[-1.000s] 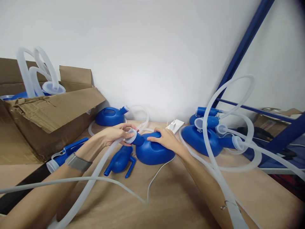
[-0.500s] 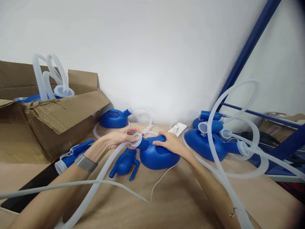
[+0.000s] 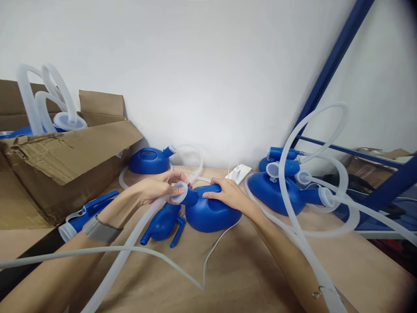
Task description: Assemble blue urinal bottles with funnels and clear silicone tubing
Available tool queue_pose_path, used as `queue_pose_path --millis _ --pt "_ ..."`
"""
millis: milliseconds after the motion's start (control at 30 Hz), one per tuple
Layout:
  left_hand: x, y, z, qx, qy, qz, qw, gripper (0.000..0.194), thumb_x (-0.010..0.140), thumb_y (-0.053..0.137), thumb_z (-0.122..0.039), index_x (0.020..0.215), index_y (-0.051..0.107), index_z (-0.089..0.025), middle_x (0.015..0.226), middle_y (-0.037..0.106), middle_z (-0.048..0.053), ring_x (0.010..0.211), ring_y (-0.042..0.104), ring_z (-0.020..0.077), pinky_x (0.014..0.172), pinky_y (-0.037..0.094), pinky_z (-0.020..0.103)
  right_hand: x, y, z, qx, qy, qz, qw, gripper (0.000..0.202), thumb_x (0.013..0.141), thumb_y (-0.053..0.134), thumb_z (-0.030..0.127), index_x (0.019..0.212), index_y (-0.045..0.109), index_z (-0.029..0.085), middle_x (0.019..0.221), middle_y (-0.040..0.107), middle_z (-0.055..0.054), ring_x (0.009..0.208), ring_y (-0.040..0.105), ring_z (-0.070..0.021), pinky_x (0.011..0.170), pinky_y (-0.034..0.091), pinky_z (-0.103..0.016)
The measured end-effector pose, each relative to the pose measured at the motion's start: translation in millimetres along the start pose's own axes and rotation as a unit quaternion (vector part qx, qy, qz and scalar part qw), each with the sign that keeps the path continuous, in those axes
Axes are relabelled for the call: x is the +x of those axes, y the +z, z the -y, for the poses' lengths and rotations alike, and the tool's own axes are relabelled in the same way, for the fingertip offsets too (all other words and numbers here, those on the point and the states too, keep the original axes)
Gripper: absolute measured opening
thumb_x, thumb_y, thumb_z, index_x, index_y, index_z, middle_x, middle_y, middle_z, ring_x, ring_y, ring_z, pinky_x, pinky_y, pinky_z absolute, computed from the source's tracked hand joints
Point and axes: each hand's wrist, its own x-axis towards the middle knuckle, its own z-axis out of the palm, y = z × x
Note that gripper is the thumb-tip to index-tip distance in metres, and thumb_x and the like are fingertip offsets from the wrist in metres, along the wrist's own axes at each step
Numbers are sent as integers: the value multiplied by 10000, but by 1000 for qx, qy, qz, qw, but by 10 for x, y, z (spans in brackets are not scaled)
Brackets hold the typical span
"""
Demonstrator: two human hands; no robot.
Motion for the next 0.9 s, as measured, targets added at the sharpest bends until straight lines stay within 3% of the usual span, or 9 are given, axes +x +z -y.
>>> queue_pose_path --millis 200,300,400,500,600,700,767,900 --pt "-11 3 -21 -4 -16 -11 1000 477 599 934 -318 954 642 -186 1015 682 53 806 654 186 641 574 305 4 -17 23 -10 -9 8 1000 543 831 651 756 933 694 225 871 717 -19 837 646 -225 707 370 -302" --pt "-13 -51 -44 11 -23 -13 1000 561 604 926 -351 1072 663 -187 1061 693 74 817 664 198 679 578 332 0 -23 64 -15 3 8 1000 547 842 640 755 953 701 223 890 728 -29 853 660 -238 721 394 -309" --pt "-63 -126 -118 116 5 -45 992 693 629 902 -438 1234 656 -207 1254 692 122 1066 683 291 842 578 381 -27 -44 130 -40 9 10 999 587 857 602 775 1023 719 225 976 761 -70 919 687 -283 752 426 -330" --pt "-195 -188 -218 282 43 -98 953 727 645 879 -537 1281 678 -246 1430 640 131 1342 562 367 1094 464 460 -68 -86 208 -73 0 25 997 656 876 517 816 1095 733 237 1037 777 -106 968 706 -336 794 461 -367" --pt "-402 -241 -294 404 78 -111 904 708 584 909 -543 1224 743 -291 1452 643 110 1437 475 410 1200 341 494 -104 -133 271 -96 9 31 995 677 894 501 802 1293 683 287 1113 777 -117 1033 710 -386 861 486 -423" --pt "-657 -295 -299 475 82 -99 871 771 605 880 -582 1317 708 -343 1541 565 84 1480 421 420 1207 337 506 -124 -163 295 -95 16 36 995 754 906 512 776 1524 503 344 1211 759 -127 1106 699 -409 935 485 -477" --pt "-849 -302 -263 511 95 -123 845 810 642 834 -633 1387 660 -366 1569 535 65 1470 432 430 1201 353 523 -131 -170 305 -83 7 41 996 778 913 517 762 1569 442 352 1274 739 -127 1155 685 -406 982 475 -491" --pt "-1194 -141 -198 533 183 -204 800 730 646 787 -663 1326 698 -413 1438 659 2 1328 572 451 1129 448 533 -147 -171 401 -100 -5 39 994 664 964 488 704 1504 537 322 1348 708 -120 1239 650 -397 1043 457 -487"
